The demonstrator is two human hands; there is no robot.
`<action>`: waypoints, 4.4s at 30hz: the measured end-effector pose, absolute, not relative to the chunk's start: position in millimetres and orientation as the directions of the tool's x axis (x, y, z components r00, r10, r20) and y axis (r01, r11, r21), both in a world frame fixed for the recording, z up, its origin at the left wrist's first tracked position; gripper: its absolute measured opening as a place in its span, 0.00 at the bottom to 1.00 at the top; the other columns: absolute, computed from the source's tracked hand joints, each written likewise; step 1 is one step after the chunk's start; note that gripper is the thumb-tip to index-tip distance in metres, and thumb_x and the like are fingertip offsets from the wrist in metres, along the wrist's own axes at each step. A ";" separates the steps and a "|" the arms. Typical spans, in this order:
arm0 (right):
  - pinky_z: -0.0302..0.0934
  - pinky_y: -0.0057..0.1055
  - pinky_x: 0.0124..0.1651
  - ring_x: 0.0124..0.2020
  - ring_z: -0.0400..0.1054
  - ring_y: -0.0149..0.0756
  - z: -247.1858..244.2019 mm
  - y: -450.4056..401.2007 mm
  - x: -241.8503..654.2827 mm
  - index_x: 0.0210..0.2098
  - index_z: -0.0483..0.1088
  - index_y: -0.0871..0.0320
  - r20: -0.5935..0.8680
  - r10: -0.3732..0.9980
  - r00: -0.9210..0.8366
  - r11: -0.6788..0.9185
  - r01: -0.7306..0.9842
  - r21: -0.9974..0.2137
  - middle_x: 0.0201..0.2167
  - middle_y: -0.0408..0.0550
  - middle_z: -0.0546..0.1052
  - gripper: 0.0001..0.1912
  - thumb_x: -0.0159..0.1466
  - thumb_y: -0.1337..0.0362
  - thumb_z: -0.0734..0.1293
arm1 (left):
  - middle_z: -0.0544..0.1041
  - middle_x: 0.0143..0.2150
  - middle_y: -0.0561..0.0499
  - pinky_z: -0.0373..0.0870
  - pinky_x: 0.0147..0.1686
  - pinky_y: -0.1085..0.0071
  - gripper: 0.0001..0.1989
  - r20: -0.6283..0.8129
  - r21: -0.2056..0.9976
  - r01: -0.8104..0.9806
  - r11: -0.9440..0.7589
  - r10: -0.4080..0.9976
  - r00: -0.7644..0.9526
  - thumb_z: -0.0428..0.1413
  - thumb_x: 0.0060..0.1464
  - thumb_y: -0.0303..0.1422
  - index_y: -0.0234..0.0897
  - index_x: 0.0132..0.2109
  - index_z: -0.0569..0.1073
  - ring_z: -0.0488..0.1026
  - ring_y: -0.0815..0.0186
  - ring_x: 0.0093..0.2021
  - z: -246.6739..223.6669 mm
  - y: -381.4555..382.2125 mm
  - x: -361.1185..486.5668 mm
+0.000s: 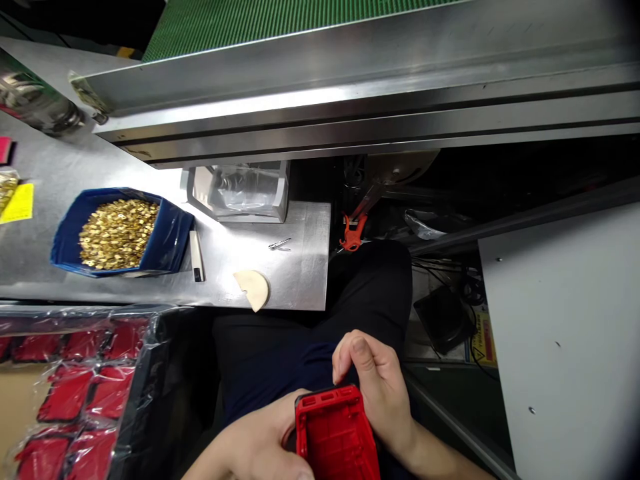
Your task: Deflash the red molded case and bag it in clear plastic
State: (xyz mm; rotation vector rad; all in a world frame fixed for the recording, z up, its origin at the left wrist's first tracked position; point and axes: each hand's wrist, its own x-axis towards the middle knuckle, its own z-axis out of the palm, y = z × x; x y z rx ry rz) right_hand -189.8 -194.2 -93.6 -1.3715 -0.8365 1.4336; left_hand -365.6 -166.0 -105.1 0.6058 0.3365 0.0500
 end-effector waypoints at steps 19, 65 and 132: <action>0.68 0.30 0.35 0.28 0.77 0.34 -103.2 -202.0 -165.3 0.30 0.79 0.56 -0.146 0.983 0.112 -0.140 -0.053 -0.989 0.25 0.47 0.82 0.28 0.76 0.51 0.57 | 0.79 0.51 0.39 0.70 0.52 0.61 0.42 -0.287 0.415 0.007 0.910 0.124 0.950 0.69 0.43 0.53 0.31 0.60 0.74 0.76 0.51 0.49 -99.1 -167.1 -369.5; 0.71 0.29 0.41 0.37 0.76 0.35 -112.2 -140.2 -157.5 0.49 0.69 0.53 -0.235 0.969 -0.070 -0.205 0.297 -0.933 0.40 0.46 0.80 0.12 0.70 0.55 0.67 | 0.73 0.63 0.34 0.61 0.63 0.40 0.53 -0.447 0.473 -0.311 0.825 0.528 0.722 0.66 0.49 0.56 0.43 0.73 0.53 0.71 0.40 0.62 -105.5 -189.4 -396.8; 0.74 0.34 0.48 0.47 0.78 0.39 -79.7 -162.1 -166.6 0.57 0.70 0.65 0.205 0.758 -0.619 0.535 0.411 -0.738 0.47 0.56 0.82 0.17 0.69 0.77 0.66 | 0.70 0.67 0.40 0.58 0.67 0.49 0.49 -0.487 0.450 -0.266 0.853 0.483 0.727 0.67 0.51 0.51 0.43 0.73 0.56 0.64 0.46 0.67 -113.2 -185.1 -390.1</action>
